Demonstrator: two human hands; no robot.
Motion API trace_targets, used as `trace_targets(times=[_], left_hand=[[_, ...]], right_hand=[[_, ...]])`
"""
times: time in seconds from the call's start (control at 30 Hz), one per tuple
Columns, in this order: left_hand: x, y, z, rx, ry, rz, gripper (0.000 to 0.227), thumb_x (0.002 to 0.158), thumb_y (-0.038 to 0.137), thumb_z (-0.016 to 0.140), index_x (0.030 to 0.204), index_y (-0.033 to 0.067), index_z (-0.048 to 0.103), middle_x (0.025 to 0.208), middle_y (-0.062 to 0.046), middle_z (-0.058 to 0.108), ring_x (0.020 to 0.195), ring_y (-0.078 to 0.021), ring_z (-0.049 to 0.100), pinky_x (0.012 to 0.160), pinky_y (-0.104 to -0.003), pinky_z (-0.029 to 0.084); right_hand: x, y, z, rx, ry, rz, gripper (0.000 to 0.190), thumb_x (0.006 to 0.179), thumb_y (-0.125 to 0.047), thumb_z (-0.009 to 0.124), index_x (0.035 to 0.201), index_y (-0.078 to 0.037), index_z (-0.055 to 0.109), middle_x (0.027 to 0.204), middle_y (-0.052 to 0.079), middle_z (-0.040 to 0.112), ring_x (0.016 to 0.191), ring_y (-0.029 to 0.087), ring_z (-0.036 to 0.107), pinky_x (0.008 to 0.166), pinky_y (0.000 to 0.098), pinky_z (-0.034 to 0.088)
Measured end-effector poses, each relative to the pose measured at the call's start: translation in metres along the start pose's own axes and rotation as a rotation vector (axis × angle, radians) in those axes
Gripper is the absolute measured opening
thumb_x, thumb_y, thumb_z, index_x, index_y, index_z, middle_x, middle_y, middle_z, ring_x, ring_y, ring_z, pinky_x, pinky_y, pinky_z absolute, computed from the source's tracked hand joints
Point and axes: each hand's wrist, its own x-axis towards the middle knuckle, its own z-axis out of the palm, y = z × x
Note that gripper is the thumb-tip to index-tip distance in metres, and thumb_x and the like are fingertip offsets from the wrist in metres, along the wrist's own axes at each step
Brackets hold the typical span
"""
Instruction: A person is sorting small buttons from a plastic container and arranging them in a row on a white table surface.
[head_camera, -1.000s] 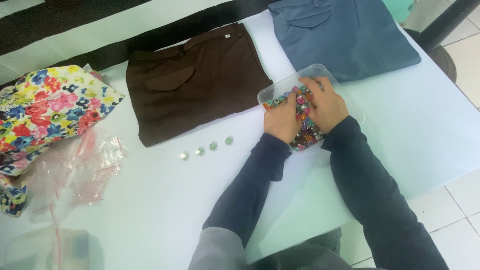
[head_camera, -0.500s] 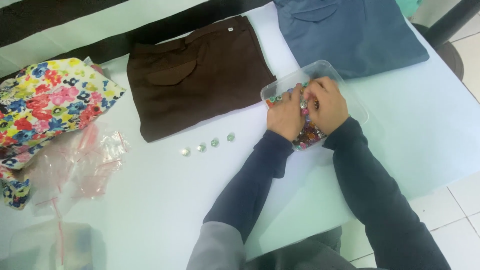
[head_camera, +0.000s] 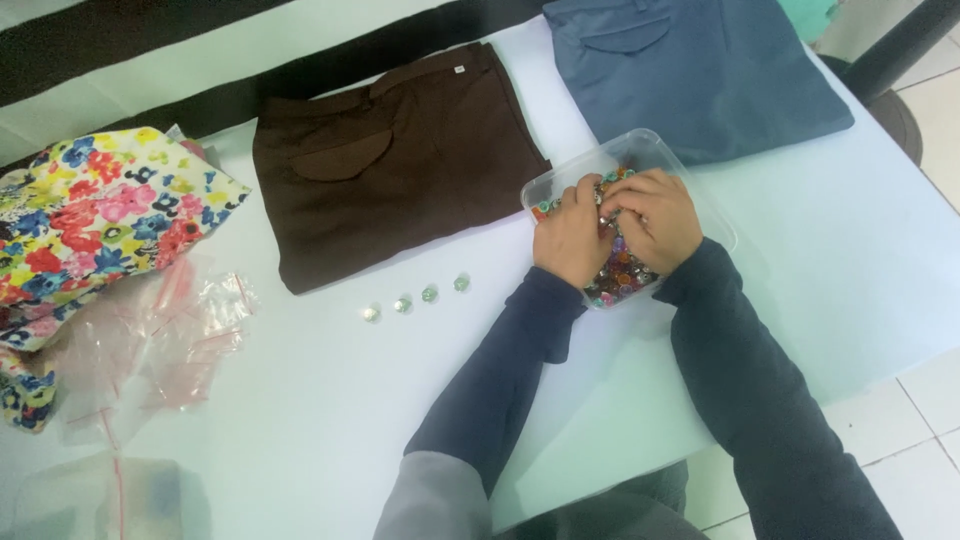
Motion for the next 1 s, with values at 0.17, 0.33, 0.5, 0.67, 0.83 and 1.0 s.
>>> trace_targets(times=[0.17,0.33,0.5,0.67,0.83,1.0], left_hand=[[-0.002,0.003,-0.012,-0.007,-0.024,-0.014,0.070,0.084,0.020,0.072,0.145,0.0147,0.038,0.115,-0.011,0.064,0.102,-0.0321,0.074,0.090,-0.046,0.059],[0.004,-0.005,0.001,0.032,-0.105,0.004,0.051,0.083,0.027,0.073,0.127,0.0151,0.050,0.106,-0.007,0.068,0.099,-0.0285,0.075,0.088,-0.046,0.058],[0.001,-0.008,0.003,-0.036,-0.024,0.018,0.020,0.089,0.027,0.067,0.101,0.0189,0.053,0.092,-0.004,0.070,0.092,-0.0259,0.076,0.082,-0.043,0.059],[-0.011,0.008,-0.025,-0.039,-0.024,0.011,0.039,0.088,0.024,0.071,0.121,0.0157,0.051,0.108,-0.010,0.070,0.102,-0.0299,0.074,0.087,-0.045,0.059],[-0.006,0.004,-0.015,-0.085,0.024,0.045,0.062,0.086,0.024,0.071,0.139,0.0117,0.043,0.115,-0.013,0.065,0.109,-0.0332,0.070,0.091,-0.049,0.058],[-0.007,0.007,-0.020,-0.144,0.036,0.041,0.067,0.088,0.017,0.063,0.147,0.0153,0.034,0.122,-0.014,0.065,0.115,-0.0322,0.068,0.095,-0.049,0.057]], right_hand=[[0.001,-0.005,0.005,-0.045,-0.050,-0.007,0.023,0.089,-0.013,0.053,0.086,-0.018,0.075,0.099,0.001,0.074,0.100,0.026,0.065,0.090,0.0389,0.042],[0.002,-0.005,-0.004,0.007,-0.129,0.081,0.020,0.094,-0.014,0.054,0.081,-0.016,0.070,0.095,0.003,0.073,0.097,0.030,0.065,0.088,0.0411,0.043],[0.011,-0.015,-0.012,0.299,-0.115,0.177,0.028,0.107,-0.011,0.049,0.098,-0.015,0.075,0.087,0.009,0.067,0.087,0.035,0.062,0.080,0.0420,0.045],[0.010,-0.023,-0.019,0.403,-0.082,0.236,0.022,0.108,-0.007,0.052,0.113,-0.008,0.074,0.094,0.017,0.066,0.082,0.030,0.061,0.077,0.0409,0.047],[0.012,-0.022,-0.021,0.390,-0.017,0.178,0.022,0.105,-0.002,0.059,0.121,-0.005,0.074,0.104,0.017,0.066,0.084,0.026,0.062,0.076,0.0385,0.051],[0.015,-0.027,-0.023,0.356,0.030,0.199,0.040,0.095,0.003,0.069,0.134,-0.003,0.064,0.108,0.022,0.069,0.096,0.037,0.069,0.078,0.0464,0.056]])
